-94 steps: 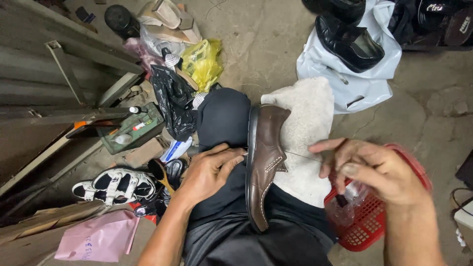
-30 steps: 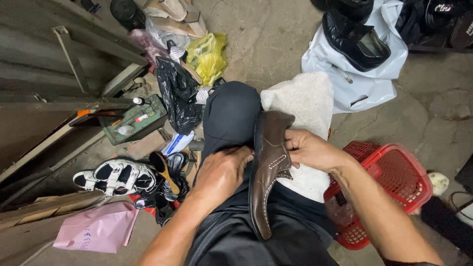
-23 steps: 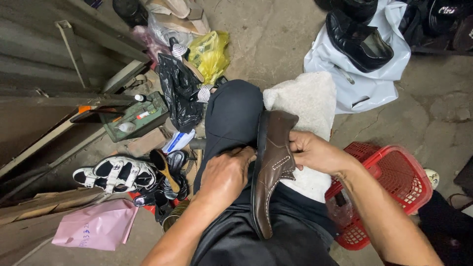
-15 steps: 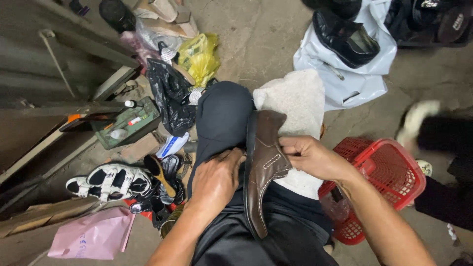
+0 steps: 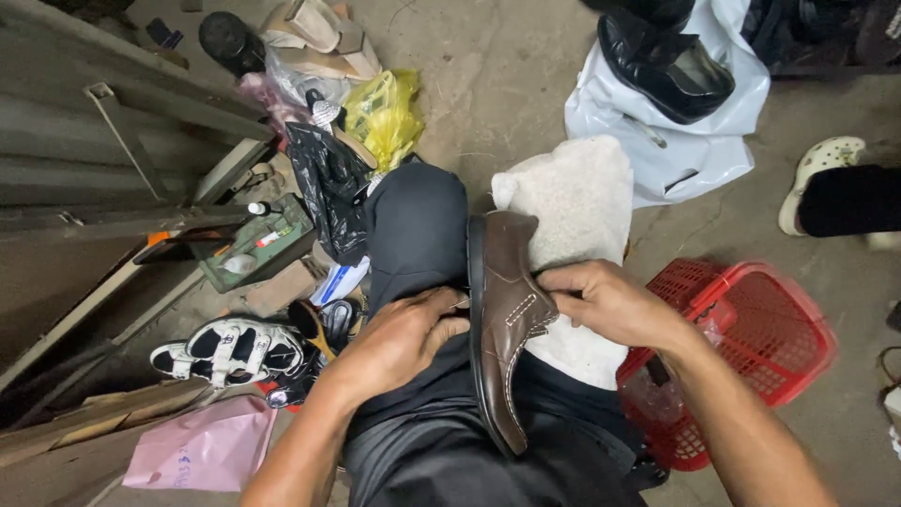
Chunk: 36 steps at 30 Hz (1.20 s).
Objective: The person sits on the floor and sews a brown leather shoe using a needle and thread. They repeatedly pass the needle through the shoe's sole and upper, pulling the thread tight to secure the stitches.
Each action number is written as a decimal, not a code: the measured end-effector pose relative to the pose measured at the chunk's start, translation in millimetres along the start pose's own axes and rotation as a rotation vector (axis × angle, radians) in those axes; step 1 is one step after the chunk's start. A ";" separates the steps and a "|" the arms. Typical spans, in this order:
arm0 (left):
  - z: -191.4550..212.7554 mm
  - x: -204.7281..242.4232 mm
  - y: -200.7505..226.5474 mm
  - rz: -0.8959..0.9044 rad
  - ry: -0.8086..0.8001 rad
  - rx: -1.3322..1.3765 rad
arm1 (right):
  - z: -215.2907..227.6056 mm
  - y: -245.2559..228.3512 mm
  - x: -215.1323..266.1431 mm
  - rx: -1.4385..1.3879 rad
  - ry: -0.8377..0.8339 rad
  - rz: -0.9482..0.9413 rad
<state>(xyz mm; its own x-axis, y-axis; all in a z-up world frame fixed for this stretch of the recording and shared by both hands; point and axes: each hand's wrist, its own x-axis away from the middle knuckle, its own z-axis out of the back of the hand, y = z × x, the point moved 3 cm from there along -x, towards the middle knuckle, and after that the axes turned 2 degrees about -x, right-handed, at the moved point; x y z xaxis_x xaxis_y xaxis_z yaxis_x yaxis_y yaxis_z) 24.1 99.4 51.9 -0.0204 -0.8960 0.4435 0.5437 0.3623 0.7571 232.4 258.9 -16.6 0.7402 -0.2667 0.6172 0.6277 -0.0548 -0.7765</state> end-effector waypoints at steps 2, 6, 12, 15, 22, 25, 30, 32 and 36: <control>3.1 -3.2 -3.6 -0.007 -0.028 0.061 | 2.5 7.7 -6.4 -0.013 -0.017 0.002; -4.8 -7.2 -16.1 -0.085 0.040 -0.023 | 10.0 15.4 -15.6 -0.033 -0.055 0.057; -28.2 -3.6 -36.2 -0.108 0.281 -0.381 | 11.6 4.6 -21.8 0.042 -0.073 0.083; -26.7 -0.8 -36.6 -0.111 0.395 -0.462 | 9.6 2.2 -26.7 0.066 -0.064 0.087; -13.7 14.8 -50.7 0.124 0.533 -0.442 | -4.4 -19.4 -16.3 -0.007 -0.091 0.129; -18.7 21.5 -52.7 0.179 0.555 -0.433 | -9.6 -30.5 -20.1 0.020 0.003 0.203; -28.0 49.9 -86.1 0.326 0.492 -0.459 | -6.0 -6.0 -18.7 -0.006 0.062 0.319; -31.9 70.4 -116.4 0.412 0.442 -0.539 | -6.3 0.5 -16.9 -0.020 0.061 0.411; -39.2 114.3 -163.7 0.643 0.322 -0.378 | -8.9 -10.2 -15.4 0.076 0.051 0.483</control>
<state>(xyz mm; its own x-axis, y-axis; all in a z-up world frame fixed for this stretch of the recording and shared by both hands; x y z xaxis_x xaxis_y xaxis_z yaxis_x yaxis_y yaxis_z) -34.3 -72.3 -40.1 0.6039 -0.5924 0.5332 0.6141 0.7723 0.1624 212.4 255.0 -19.3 0.9395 -0.2912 0.1806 0.2330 0.1564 -0.9598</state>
